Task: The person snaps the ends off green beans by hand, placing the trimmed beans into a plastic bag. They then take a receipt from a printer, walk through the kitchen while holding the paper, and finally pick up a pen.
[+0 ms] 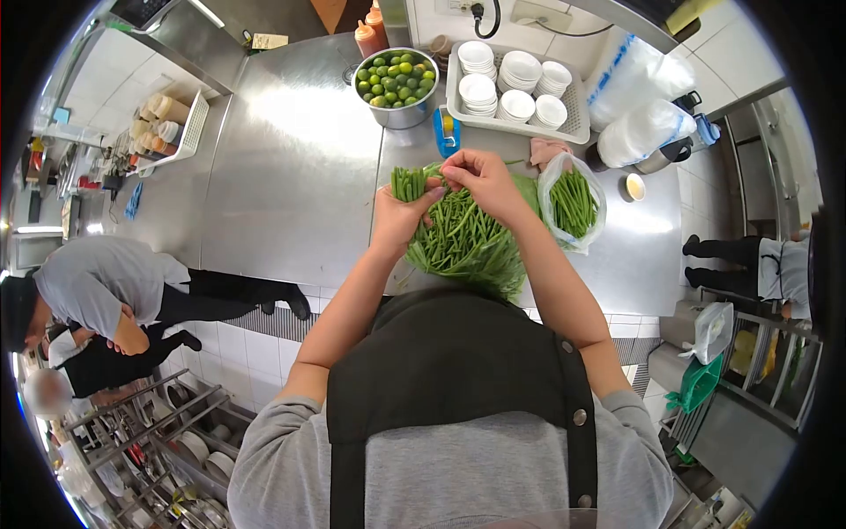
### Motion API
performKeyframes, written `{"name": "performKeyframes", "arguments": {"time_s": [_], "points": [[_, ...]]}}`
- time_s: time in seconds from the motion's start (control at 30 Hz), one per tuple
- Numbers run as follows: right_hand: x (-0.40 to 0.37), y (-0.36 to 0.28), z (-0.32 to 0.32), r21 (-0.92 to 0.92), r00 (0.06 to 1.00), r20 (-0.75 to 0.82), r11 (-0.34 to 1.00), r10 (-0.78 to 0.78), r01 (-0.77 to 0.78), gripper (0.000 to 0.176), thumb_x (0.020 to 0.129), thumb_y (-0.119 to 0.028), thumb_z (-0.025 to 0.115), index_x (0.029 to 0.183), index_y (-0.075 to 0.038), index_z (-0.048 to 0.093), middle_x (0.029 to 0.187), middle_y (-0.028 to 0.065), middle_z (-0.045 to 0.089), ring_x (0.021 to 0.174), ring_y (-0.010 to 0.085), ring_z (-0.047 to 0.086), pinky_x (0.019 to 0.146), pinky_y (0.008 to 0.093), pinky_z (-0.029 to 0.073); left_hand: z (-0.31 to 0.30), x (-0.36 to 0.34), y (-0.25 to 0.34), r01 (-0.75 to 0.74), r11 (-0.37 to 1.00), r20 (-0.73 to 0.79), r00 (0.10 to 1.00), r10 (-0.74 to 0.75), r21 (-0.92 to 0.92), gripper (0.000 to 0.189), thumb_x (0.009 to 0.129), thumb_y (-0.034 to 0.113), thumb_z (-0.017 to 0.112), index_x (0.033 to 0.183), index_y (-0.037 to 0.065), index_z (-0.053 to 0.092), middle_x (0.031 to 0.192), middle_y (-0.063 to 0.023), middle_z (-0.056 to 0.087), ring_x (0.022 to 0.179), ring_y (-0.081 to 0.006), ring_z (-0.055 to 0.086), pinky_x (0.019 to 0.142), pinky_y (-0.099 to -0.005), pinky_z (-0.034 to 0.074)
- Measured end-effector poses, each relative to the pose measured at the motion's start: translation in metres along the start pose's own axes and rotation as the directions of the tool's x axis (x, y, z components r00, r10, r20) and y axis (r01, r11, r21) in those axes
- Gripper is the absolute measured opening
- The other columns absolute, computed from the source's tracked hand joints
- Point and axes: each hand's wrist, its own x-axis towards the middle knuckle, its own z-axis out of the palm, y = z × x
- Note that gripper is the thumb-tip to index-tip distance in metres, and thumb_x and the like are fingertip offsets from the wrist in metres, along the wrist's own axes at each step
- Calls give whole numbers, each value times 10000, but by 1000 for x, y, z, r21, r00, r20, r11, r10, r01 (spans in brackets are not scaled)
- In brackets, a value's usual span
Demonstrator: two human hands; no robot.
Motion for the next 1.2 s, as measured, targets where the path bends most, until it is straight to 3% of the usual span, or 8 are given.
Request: {"name": "performKeyframes", "arguments": {"time_s": [0.3, 0.67, 0.77, 0.87, 1.0, 1.07, 1.17, 1.2], "points": [[-19, -2, -6, 17, 999, 36, 999, 36, -37, 109, 956, -109, 649, 964, 0, 648, 814, 3, 644, 728, 69, 575, 685, 238, 485, 0, -6, 1, -84, 978, 60, 995, 74, 192, 167, 831, 49, 801, 967, -23, 736, 773, -37, 705, 547, -64, 573, 469, -225, 471], [-25, -9, -8, 216, 997, 44, 974, 66, -74, 119, 943, -125, 680, 993, -18, 667, 846, -1, 659, 762, 68, 600, 719, 231, 493, 0, -12, 6, -92, 978, 75, 994, 80, 187, 147, 835, 55, 799, 937, -28, 734, 794, -39, 715, 545, -63, 581, 463, -217, 480], [-27, -19, -6, -20, 994, 60, 996, 90, -89, 134, 919, -130, 713, 959, -4, 686, 771, -10, 649, 706, 63, 590, 647, 229, 475, -2, -11, 5, -119, 969, 93, 991, 101, 217, 137, 848, 63, 790, 938, -24, 733, 779, -33, 707, 542, -60, 577, 464, -218, 479], [-24, -8, -7, -35, 990, 79, 993, 117, -115, 139, 908, -142, 728, 931, -9, 693, 736, -20, 639, 666, 56, 572, 619, 227, 458, -5, -10, 2, -132, 950, 117, 988, 102, 282, 129, 863, 72, 779, 938, -21, 732, 762, -26, 698, 538, -54, 570, 466, -218, 470], [-24, -1, -8, 234, 969, 144, 945, 200, -230, 127, 929, -144, 711, 940, -18, 696, 765, 4, 648, 676, 73, 580, 620, 226, 465, -1, -16, 8, -148, 929, 100, 988, 121, 338, 129, 878, 73, 765, 955, -22, 726, 743, -19, 689, 540, -50, 566, 470, -221, 454], [-22, 13, -9, 532, 942, 217, 778, 257, -334, 116, 940, -141, 701, 951, -26, 696, 794, 21, 656, 685, 85, 587, 623, 224, 473, 2, -17, 7, -163, 943, 79, 986, 146, 289, 126, 882, 66, 759, 964, -23, 722, 735, -22, 687, 540, -52, 562, 474, -223, 450], [-27, 14, -9, 718, 903, 342, 548, 260, -429, 101, 952, -121, 680, 978, -23, 688, 836, 23, 659, 735, 100, 605, 669, 237, 499, 1, -15, 1, -155, 977, 37, 988, 151, 147, 122, 883, 44, 750, 978, -23, 713, 743, -42, 692, 532, -58, 549, 484, -227, 448], [-28, 17, -8, 669, 923, 280, 636, 263, -384, 119, 939, -131, 696, 992, -25, 688, 852, 22, 658, 753, 111, 607, 691, 250, 506, -1, -14, 1, -140, 985, 19, 990, 139, 103, 124, 883, 33, 746, 987, -24, 708, 761, -55, 699, 531, -61, 543, 488, -229, 447]]}}
